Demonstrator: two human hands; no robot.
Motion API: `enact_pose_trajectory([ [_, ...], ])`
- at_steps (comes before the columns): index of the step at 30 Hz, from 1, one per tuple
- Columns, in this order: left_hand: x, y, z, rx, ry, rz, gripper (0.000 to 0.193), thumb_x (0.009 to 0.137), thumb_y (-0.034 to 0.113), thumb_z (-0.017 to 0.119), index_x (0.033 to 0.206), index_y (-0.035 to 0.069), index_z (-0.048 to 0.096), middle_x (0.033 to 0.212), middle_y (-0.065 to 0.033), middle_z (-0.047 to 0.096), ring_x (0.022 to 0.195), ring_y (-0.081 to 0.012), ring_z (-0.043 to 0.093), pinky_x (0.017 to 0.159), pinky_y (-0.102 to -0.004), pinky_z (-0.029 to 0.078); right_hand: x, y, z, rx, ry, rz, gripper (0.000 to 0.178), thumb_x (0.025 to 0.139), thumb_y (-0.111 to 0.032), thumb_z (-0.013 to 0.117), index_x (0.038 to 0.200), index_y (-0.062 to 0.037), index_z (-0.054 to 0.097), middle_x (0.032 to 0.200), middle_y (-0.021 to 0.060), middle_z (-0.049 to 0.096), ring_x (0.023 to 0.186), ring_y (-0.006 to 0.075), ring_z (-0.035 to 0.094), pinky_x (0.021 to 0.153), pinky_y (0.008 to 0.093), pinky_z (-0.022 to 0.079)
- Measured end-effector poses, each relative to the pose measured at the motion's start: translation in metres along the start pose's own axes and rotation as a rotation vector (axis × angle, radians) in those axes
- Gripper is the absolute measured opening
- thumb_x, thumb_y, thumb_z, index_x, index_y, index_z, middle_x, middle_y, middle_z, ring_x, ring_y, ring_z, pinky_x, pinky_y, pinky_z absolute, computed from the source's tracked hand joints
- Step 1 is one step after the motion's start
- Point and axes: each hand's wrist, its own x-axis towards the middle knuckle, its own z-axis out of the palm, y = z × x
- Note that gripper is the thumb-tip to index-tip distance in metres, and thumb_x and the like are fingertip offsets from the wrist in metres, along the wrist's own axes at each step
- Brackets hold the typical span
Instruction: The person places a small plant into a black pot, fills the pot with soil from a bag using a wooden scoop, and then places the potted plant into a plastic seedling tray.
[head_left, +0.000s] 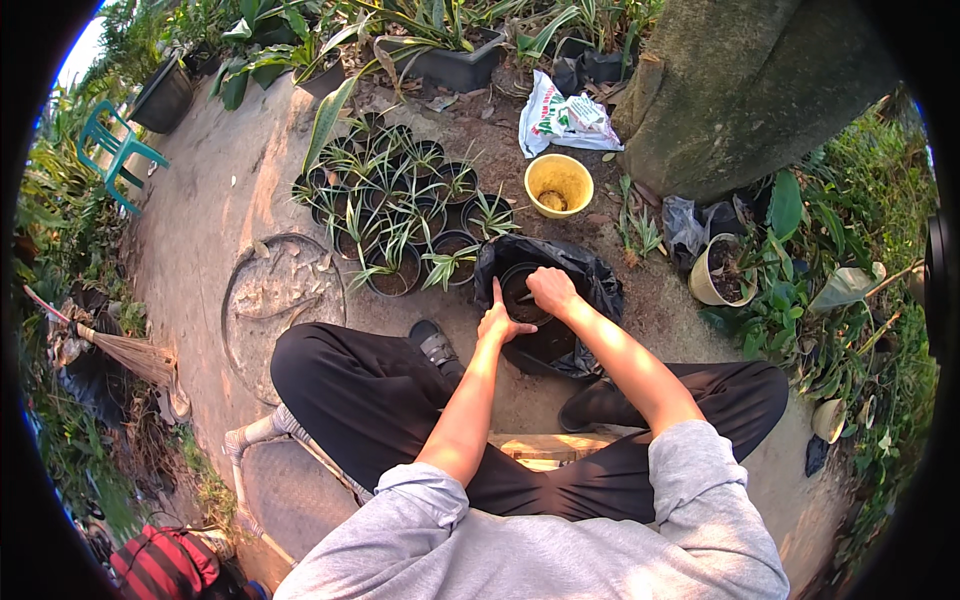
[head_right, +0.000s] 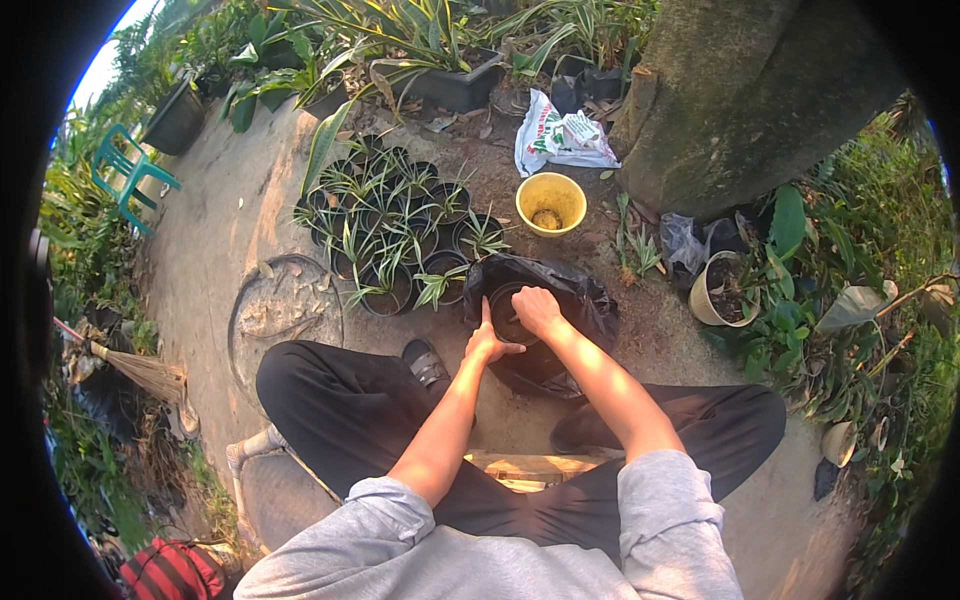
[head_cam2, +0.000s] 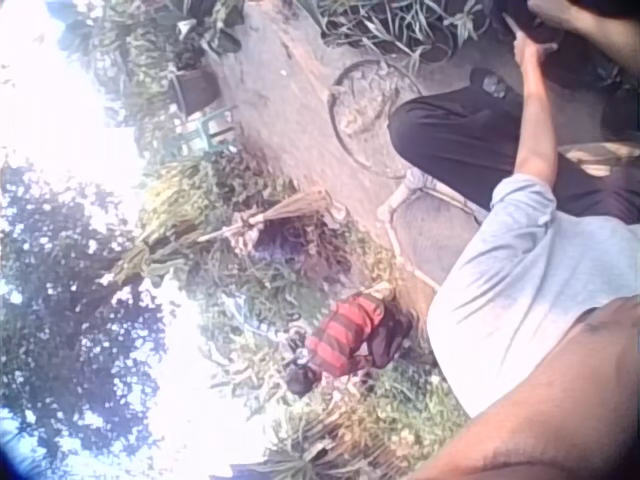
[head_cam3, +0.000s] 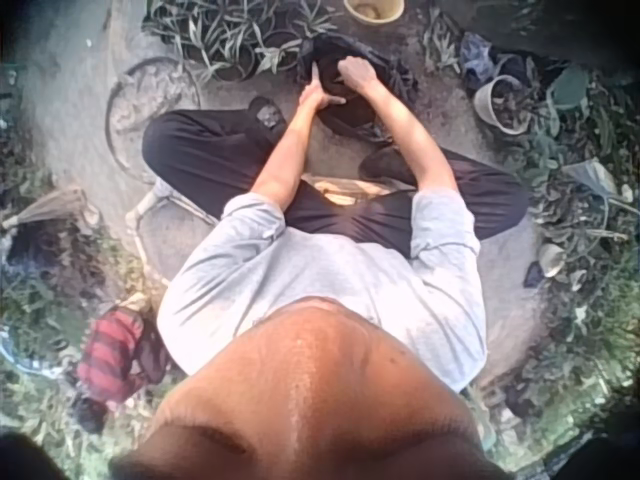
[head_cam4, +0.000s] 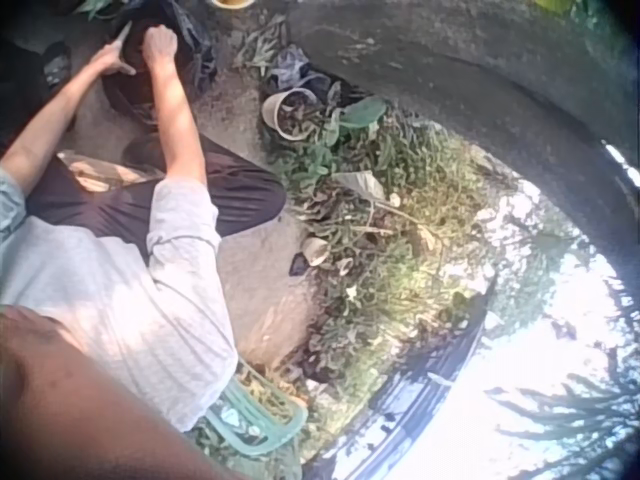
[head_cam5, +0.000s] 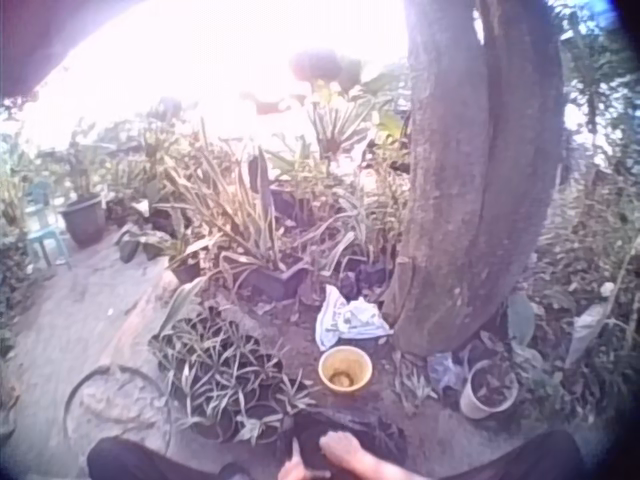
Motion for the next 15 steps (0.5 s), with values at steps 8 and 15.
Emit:
enact_pose_trajectory([
  [8, 0.006, -0.003, 0.004, 0.020, 0.002, 0.003, 0.153, 0.052, 0.035, 0.096, 0.154, 0.022, -0.017, 0.127, -0.0246, 0.061, 0.117, -0.0379, 0.060, 0.098, -0.0459, 0.049, 0.021, -0.017, 0.003, -0.069, 0.088, -0.185, 0.008, 0.071, -0.011, 0.066, 0.068, -0.0048, 0.071, 0.074, 0.0149, 0.070, 0.072, 0.0308, 0.071, 0.061, 0.0399, 0.057],
  [15, 0.007, -0.006, 0.004, 0.023, 0.002, 0.035, 0.152, 0.053, 0.036, 0.096, 0.153, 0.022, -0.018, 0.128, -0.0250, 0.060, 0.118, -0.0375, 0.059, 0.100, -0.0453, 0.048, 0.028, -0.016, 0.001, -0.038, 0.078, -0.112, 0.007, 0.067, -0.011, 0.068, 0.069, -0.0042, 0.071, 0.074, 0.0168, 0.069, 0.073, 0.0328, 0.071, 0.062, 0.0406, 0.057],
])
